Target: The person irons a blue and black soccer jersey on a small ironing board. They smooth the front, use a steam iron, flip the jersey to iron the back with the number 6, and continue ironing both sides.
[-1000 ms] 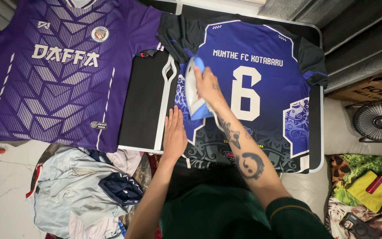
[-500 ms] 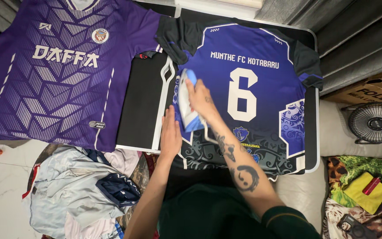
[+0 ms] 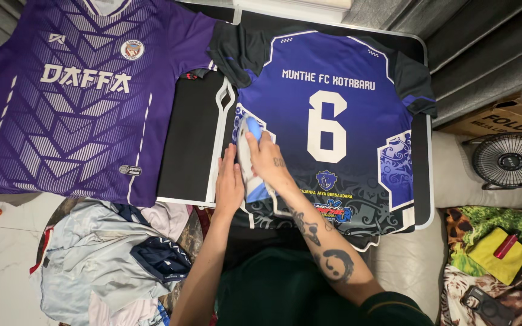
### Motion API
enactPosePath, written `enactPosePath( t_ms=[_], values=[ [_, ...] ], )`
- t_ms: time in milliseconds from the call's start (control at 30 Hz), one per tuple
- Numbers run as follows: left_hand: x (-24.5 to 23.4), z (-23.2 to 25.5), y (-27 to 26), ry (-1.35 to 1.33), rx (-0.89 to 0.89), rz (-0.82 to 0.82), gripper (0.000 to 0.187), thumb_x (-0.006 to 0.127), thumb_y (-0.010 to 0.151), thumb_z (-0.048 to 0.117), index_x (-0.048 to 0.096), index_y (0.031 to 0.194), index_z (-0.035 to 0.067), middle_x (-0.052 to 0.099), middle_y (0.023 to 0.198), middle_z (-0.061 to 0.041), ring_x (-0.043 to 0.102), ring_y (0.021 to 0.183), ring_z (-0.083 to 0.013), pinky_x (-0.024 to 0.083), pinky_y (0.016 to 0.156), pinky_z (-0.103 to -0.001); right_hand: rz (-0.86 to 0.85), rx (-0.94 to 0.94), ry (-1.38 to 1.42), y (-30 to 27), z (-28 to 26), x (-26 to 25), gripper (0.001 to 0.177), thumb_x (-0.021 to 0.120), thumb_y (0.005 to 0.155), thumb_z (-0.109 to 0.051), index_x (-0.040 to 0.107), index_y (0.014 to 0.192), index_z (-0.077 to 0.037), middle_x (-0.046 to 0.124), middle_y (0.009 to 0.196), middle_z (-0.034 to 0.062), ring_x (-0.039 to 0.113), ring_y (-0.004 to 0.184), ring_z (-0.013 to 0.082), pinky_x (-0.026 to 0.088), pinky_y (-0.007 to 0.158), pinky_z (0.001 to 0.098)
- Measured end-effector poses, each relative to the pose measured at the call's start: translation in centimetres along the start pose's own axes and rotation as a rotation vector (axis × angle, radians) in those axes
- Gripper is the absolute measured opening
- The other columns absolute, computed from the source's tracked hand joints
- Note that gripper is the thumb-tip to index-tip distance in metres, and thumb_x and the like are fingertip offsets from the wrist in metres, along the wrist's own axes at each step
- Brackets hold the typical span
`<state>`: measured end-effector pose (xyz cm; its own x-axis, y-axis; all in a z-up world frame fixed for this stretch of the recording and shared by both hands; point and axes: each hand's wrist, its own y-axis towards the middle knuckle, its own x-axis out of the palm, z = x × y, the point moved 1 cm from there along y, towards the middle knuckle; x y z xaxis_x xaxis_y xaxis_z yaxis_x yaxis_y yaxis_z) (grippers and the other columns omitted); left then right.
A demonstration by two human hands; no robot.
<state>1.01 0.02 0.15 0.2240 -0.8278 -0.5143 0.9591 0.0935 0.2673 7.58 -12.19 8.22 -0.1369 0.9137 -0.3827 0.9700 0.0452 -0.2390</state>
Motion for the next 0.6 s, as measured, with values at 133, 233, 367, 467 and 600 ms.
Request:
enactPosePath(
  t_ms=[133, 233, 367, 467, 600],
  values=[
    [0.6, -0.7, -0.2, 0.095, 0.073, 0.01, 0.047, 0.042, 0.105, 0.007, 0.044, 0.152, -0.002, 0.047, 0.155, -0.023, 0.038, 0.149, -0.0406, 0.024, 0.126, -0.051, 0.077, -0.019, -0.048, 4.0, 0.6, -0.5, 0.057, 0.048, 0.104, -0.045, 0.053, 0.106, 0.012, 0.068, 0.064, 0.0187, 0.072, 0.049, 0.0279, 0.058, 0.045, 0.0389],
    [1.0, -1.1, -0.4, 0.157, 0.113, 0.018, 0.045, 0.048, 0.1, 0.003, 0.053, 0.144, -0.003, 0.049, 0.154, -0.023, 0.04, 0.148, -0.0407, 0.026, 0.124, -0.052, 0.118, -0.055, -0.113, 7.5, 1.4, -1.9, 0.057, 0.048, 0.104, -0.046, 0.054, 0.105, 0.011, 0.069, 0.066, 0.02, 0.072, 0.051, 0.0287, 0.058, 0.049, 0.0394],
    [1.4, -1.2, -0.3, 0.216, 0.12, 0.033, 0.044, 0.052, 0.098, 0.003, 0.055, 0.141, -0.007, 0.049, 0.154, -0.023, 0.041, 0.147, -0.0406, 0.026, 0.124, -0.052, 0.183, -0.072, -0.178, 11.7, 2.9, -4.7, 0.057, 0.05, 0.104, -0.046, 0.055, 0.105, 0.01, 0.069, 0.068, 0.0202, 0.071, 0.051, 0.0286, 0.057, 0.051, 0.039],
    [1.4, -1.2, -0.3, 0.241, 0.112, 0.01, 0.045, 0.054, 0.097, 0.005, 0.055, 0.14, -0.007, 0.047, 0.155, -0.024, 0.04, 0.148, -0.0411, 0.026, 0.124, -0.052, 0.206, -0.034, -0.157, 13.2, 3.9, -7.8, 0.055, 0.05, 0.103, -0.046, 0.054, 0.107, 0.009, 0.068, 0.069, 0.0174, 0.069, 0.05, 0.0262, 0.056, 0.048, 0.0387],
    [1.2, -0.8, -0.3, 0.269, 0.114, -0.017, 0.046, 0.057, 0.097, 0.009, 0.055, 0.14, -0.007, 0.044, 0.157, -0.023, 0.038, 0.149, -0.04, 0.025, 0.125, -0.051, 0.195, 0.004, -0.118, 11.9, 4.9, -11.3, 0.055, 0.05, 0.104, -0.046, 0.055, 0.105, 0.008, 0.064, 0.068, 0.0132, 0.065, 0.049, 0.0222, 0.052, 0.044, 0.0375]
  ],
)
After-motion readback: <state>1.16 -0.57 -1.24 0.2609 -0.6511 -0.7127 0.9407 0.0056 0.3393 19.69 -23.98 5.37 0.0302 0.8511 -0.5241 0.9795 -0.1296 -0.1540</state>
